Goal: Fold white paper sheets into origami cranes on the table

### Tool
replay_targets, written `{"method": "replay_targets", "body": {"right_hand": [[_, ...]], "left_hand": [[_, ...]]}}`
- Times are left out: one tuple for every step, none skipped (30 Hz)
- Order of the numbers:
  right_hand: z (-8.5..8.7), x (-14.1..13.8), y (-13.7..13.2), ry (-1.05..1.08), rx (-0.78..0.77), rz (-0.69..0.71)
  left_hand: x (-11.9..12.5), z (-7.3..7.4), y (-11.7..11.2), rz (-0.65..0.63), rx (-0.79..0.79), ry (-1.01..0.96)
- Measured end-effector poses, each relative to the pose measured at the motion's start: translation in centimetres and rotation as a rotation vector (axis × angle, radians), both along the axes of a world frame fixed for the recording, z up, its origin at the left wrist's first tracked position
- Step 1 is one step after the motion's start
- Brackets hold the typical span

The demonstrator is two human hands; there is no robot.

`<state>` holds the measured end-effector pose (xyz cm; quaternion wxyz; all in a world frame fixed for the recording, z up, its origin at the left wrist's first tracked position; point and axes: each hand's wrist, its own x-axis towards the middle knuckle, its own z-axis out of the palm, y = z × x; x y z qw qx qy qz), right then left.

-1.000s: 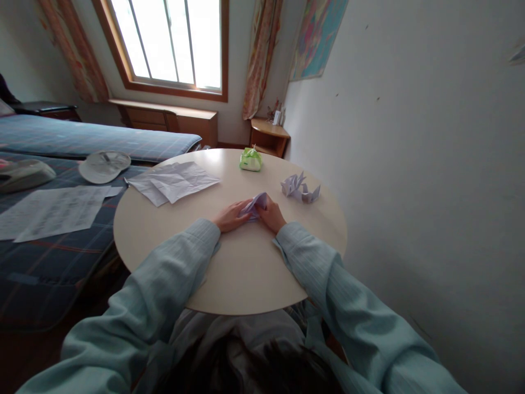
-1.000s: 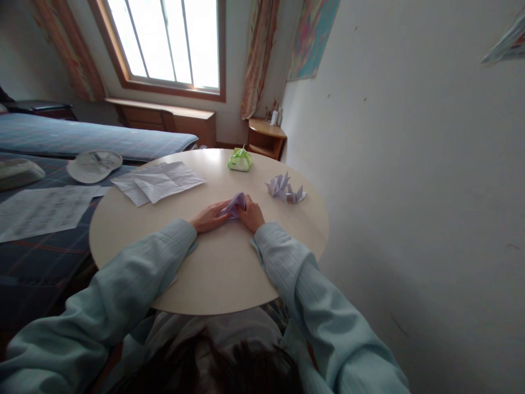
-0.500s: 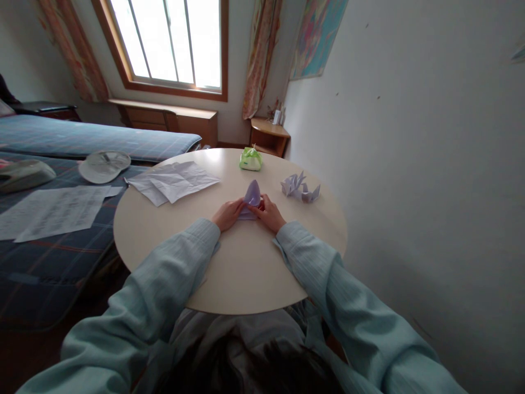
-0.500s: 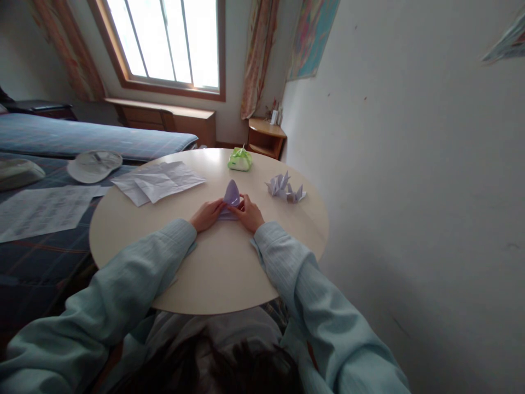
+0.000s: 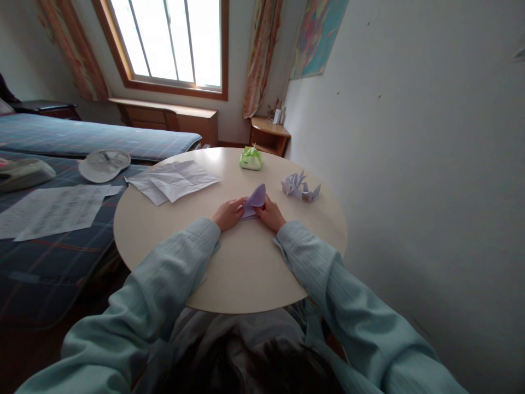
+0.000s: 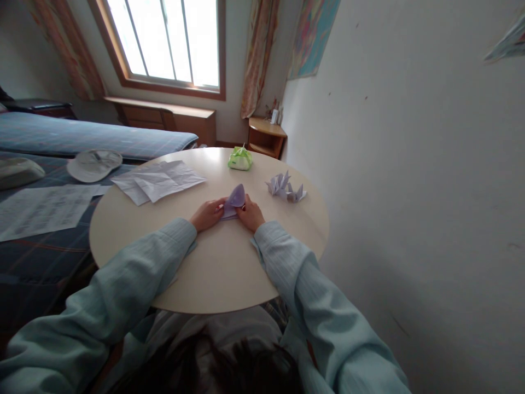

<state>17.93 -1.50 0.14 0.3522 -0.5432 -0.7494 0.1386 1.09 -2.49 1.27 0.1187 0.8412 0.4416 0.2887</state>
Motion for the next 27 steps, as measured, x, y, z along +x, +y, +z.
{"method": "replay_targets", "body": {"right_hand": [[0.02, 0.00, -0.03, -0.002, -0.001, 0.013], [0.04, 0.00, -0.06, -0.001, 0.000, 0.030], [0.06, -0.01, -0.09, 0.003, 0.002, 0.049], [0.08, -0.02, -0.13, 0.010, 0.004, 0.069], [0.10, -0.03, -0.16, 0.018, 0.004, 0.090], [0.11, -0.04, -0.18, 0.024, 0.003, 0.109], [0.14, -0.06, -0.21, 0.028, -0.001, 0.123], [0.16, -0.08, -0.25, 0.028, -0.008, 0.135], [0.20, -0.10, -0.28, 0.026, -0.015, 0.142], [0.24, -0.11, -0.32, 0.024, -0.021, 0.146], [0.28, -0.12, -0.35, 0.021, -0.025, 0.149], [0.32, -0.13, -0.39, 0.020, -0.027, 0.151], [0.35, -0.12, -0.43, 0.018, -0.028, 0.153], [0.38, -0.11, -0.46, 0.016, -0.027, 0.155], [0.40, -0.10, -0.48, 0.015, -0.025, 0.157], [0.40, -0.08, -0.49, 0.013, -0.024, 0.160], [0.40, -0.06, -0.49, 0.011, -0.023, 0.163], [0.39, -0.05, -0.48, 0.009, -0.023, 0.165], [0.37, -0.03, -0.47, 0.008, -0.022, 0.167], [0.34, -0.03, -0.45, 0.006, -0.021, 0.168], [0.32, -0.03, -0.42, 0.004, -0.020, 0.170], [0.31, -0.04, -0.41, 0.003, -0.020, 0.172], [0.30, -0.05, -0.39, 0.001, -0.019, 0.175], [0.29, -0.05, -0.39, -0.002, -0.019, 0.177], [0.30, -0.06, -0.39, -0.006, -0.018, 0.177], [0.30, -0.07, -0.39, -0.009, -0.017, 0.174], [0.31, -0.07, -0.39, -0.012, -0.016, 0.172]], "left_hand": [[0.01, 0.01, -0.03, 0.005, 0.002, 0.001], [0.02, -0.01, -0.05, 0.010, 0.003, 0.001], [0.02, -0.03, -0.05, 0.015, 0.002, -0.002], [0.03, -0.05, -0.04, 0.020, 0.001, -0.006], [0.03, -0.08, -0.03, 0.021, 0.000, -0.012], [0.03, -0.11, -0.01, 0.021, -0.004, -0.020], [0.02, -0.13, 0.02, 0.019, -0.009, -0.031], [0.01, -0.16, 0.04, 0.018, -0.016, -0.042], [0.01, -0.19, 0.07, 0.017, -0.021, -0.053], [0.00, -0.22, 0.10, 0.017, -0.023, -0.063], [-0.01, -0.25, 0.12, 0.017, -0.020, -0.071], [-0.01, -0.28, 0.13, 0.016, -0.011, -0.077], [-0.01, -0.31, 0.15, 0.012, 0.000, -0.083], [-0.01, -0.33, 0.15, 0.005, 0.012, -0.090], [0.00, -0.34, 0.16, -0.004, 0.023, -0.096], [0.00, -0.35, 0.16, -0.012, 0.032, -0.100], [0.00, -0.35, 0.16, -0.020, 0.040, -0.101], [-0.01, -0.35, 0.17, -0.029, 0.047, -0.100], [-0.01, -0.35, 0.18, -0.038, 0.053, -0.098], [-0.02, -0.36, 0.19, -0.046, 0.059, -0.096], [-0.03, -0.38, 0.20, -0.053, 0.065, -0.094], [-0.04, -0.39, 0.21, -0.060, 0.070, -0.091], [-0.06, -0.41, 0.21, -0.064, 0.075, -0.088], [-0.07, -0.43, 0.22, -0.068, 0.081, -0.083], [-0.08, -0.46, 0.23, -0.071, 0.085, -0.078], [-0.10, -0.50, 0.25, -0.072, 0.088, -0.075], [-0.11, -0.55, 0.28, -0.071, 0.089, -0.073]]}}
